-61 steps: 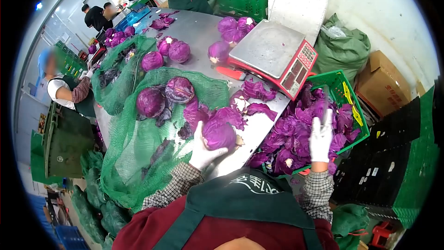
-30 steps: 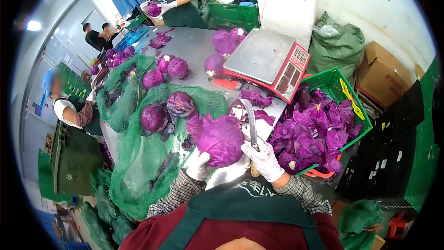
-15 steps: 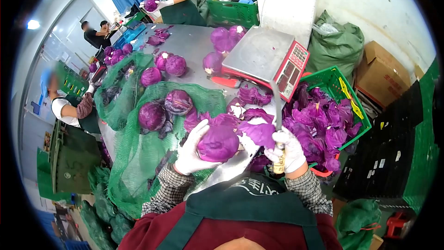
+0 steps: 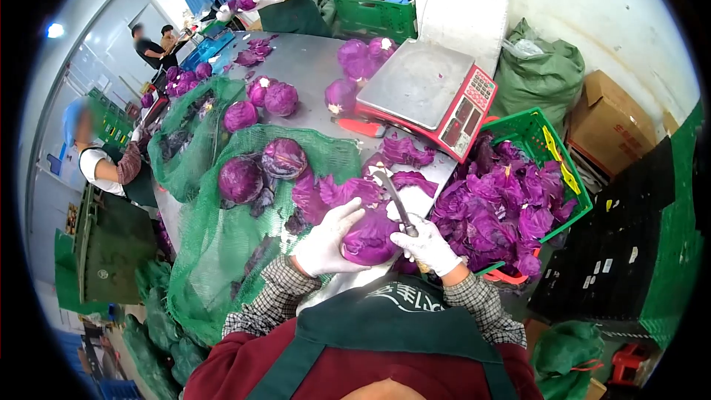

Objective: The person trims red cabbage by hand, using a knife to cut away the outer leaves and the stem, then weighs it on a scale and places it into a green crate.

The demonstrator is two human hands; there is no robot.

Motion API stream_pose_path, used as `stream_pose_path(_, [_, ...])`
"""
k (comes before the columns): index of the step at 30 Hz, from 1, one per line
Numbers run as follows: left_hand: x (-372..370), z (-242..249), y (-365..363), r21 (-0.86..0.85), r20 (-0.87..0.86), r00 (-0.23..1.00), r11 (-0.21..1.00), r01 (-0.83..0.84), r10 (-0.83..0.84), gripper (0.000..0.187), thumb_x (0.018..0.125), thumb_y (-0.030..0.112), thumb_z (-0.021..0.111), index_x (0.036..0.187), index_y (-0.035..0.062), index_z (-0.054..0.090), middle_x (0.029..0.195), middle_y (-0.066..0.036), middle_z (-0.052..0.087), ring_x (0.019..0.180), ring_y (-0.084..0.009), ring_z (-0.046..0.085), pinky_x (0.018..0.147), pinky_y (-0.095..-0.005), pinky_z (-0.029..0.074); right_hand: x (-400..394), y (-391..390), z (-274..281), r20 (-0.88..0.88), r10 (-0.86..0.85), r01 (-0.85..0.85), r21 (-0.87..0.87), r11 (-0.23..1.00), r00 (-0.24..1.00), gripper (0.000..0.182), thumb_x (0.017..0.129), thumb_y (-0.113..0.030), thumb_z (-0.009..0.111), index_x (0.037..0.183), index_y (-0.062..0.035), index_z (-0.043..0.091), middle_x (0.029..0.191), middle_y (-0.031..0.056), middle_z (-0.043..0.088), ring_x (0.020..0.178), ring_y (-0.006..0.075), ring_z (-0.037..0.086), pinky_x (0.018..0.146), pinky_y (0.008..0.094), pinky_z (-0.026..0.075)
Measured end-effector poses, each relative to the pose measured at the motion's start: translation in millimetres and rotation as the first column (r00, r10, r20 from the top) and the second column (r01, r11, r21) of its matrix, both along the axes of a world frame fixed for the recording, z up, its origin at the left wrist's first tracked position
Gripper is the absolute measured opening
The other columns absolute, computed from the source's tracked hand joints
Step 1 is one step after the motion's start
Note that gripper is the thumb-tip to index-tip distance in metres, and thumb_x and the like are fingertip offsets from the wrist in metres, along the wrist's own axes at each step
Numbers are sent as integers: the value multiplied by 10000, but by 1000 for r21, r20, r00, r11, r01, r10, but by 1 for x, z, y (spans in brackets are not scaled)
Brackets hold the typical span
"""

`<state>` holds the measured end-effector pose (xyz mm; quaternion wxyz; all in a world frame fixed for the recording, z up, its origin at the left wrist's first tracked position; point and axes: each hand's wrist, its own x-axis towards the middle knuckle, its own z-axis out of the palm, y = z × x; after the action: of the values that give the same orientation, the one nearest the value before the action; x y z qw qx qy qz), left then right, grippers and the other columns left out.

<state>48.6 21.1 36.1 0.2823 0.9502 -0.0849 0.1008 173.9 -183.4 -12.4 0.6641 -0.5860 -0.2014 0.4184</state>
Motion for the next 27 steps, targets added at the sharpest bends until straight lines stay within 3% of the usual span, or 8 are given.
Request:
stream_pose_path(9, [-1,-16,2,269,-83,977,949,-167,195,950,594,444,830,1307,-35,424,1368,-256,394,1259,-378,411,1014,-423,414,10,-23,46,-205,-126,165,190,968,971,199,839,-47,638,1015,-13,552,619,-12,532,435,90,518,384,228,426])
stream_pose_path(12, [-7,-27,12,68,-153,944,957,-284,291,943,604,411,837,1311,-49,415,1360,-249,404,1269,-337,419,1017,-409,413,40,-45,46,34,-318,312,123,942,947,213,833,-39,634,1036,-24,571,606,-7,534,433,95,509,390,221,421])
stream_pose_path(14, [-5,-16,6,-663,-450,874,587,-464,183,881,675,298,820,1358,-31,370,1306,-162,501,1206,-264,500,1032,-367,397,58,-51,10,479,-397,405,92,910,783,215,834,-109,675,1018,-34,592,717,-16,548,488,60,460,438,202,393])
stream_pose_path(15, [-5,-21,8,-792,-462,881,401,-461,101,840,699,262,803,1359,-25,371,1294,-148,516,1183,-258,520,1025,-369,408,65,-48,-13,738,-435,487,165,858,516,227,834,-119,683,1028,-43,594,731,-23,541,516,45,459,450,199,392])
stream_pose_path(17, [-1,-35,18,-904,-428,898,28,-427,-105,740,758,199,752,1357,-19,377,1288,-132,530,1159,-250,544,1011,-375,430,43,-44,18,133,-319,337,-146,930,938,300,844,-138,672,1111,-32,585,823,-9,573,568,42,467,500,192,413])
stream_pose_path(22, [9,-47,30,-883,-385,740,-12,-469,-551,662,865,284,648,1381,-12,359,1338,-138,491,1220,-252,502,1030,-390,415,37,-3,-2,-58,82,-77,97,992,995,333,912,-271,600,1118,-9,600,686,-2,575,457,77,490,418,215,402])
stream_pose_path(24, [24,-28,16,-747,-647,637,181,-639,-420,773,860,465,620,1390,-24,340,1379,-172,442,1274,-300,437,1078,-442,349,26,15,-27,26,133,-134,30,991,991,331,922,-319,590,1095,-38,622,763,-38,576,627,53,514,541,179,407])
stream_pose_path(27, [30,-18,18,-779,-485,645,-44,-626,-591,979,791,693,520,1424,-10,266,1420,-185,383,1293,-306,417,1059,-458,378,30,10,-26,-275,146,-116,123,986,950,437,914,-314,607,1229,-15,554,1082,48,617,942,130,571,848,257,462])
